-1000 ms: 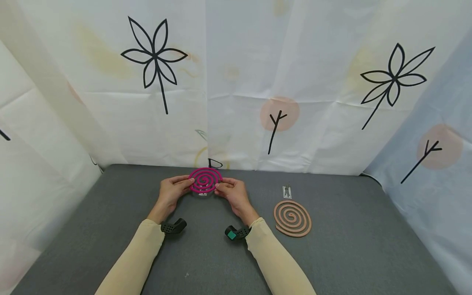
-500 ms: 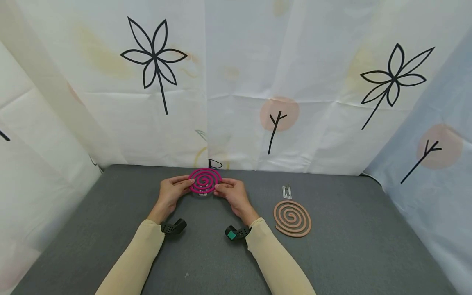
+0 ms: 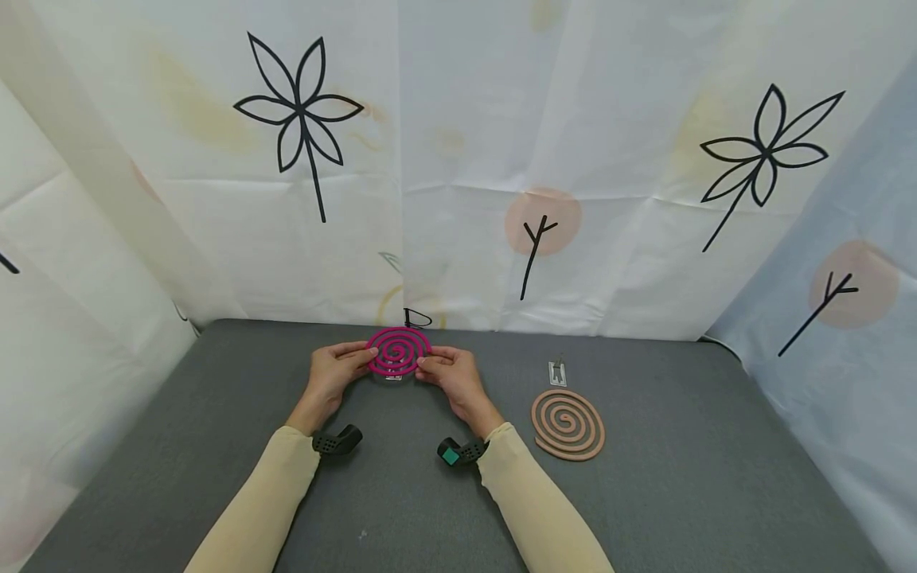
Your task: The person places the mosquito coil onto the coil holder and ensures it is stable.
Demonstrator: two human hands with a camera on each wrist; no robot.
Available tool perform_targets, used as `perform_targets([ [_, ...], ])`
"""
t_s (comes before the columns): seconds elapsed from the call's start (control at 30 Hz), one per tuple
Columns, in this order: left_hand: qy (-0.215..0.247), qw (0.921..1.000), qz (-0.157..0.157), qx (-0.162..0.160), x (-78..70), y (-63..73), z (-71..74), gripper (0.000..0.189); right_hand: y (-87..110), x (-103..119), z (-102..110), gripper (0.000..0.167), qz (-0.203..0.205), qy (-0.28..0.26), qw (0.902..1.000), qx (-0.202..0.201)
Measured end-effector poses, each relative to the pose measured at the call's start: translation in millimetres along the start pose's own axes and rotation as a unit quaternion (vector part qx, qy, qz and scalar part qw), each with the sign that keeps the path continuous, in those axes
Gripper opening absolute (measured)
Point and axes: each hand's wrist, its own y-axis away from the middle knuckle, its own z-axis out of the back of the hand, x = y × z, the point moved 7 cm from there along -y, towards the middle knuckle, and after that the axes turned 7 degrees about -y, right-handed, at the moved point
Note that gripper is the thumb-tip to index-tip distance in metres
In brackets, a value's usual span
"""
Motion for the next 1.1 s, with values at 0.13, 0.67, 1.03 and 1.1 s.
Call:
perform_targets([
  [0.13, -0.003, 1.0, -0.002, -0.002, -0.2, 0.4, 0.1, 0.044, 0.3, 0.0, -0.4, 0.039, -0.002, 0.002, 1.0, 0.0],
  [0.67, 0.009, 0.9999, -0.011, 0.005, -2.4, 1.2, -1.0, 0.046, 1.0, 0.2, 0.2, 0.041, -0.005, -0.003, 1.0, -0.004],
  [1.03, -0.013, 0.9999, -0.008, -0.002, -0.6, 0.3, -0.6, 0.043, 1.5, 0.7, -1.6, 0.045, -0.006, 0.005, 0.9999, 0.01],
  [1.1, -0.02, 0.9997, -0.009, -0.002, -0.3, 0.0, -0.7, 0.044, 1.7, 1.0, -1.7, 0.045, -0.006, 0.006, 0.9999, 0.01],
])
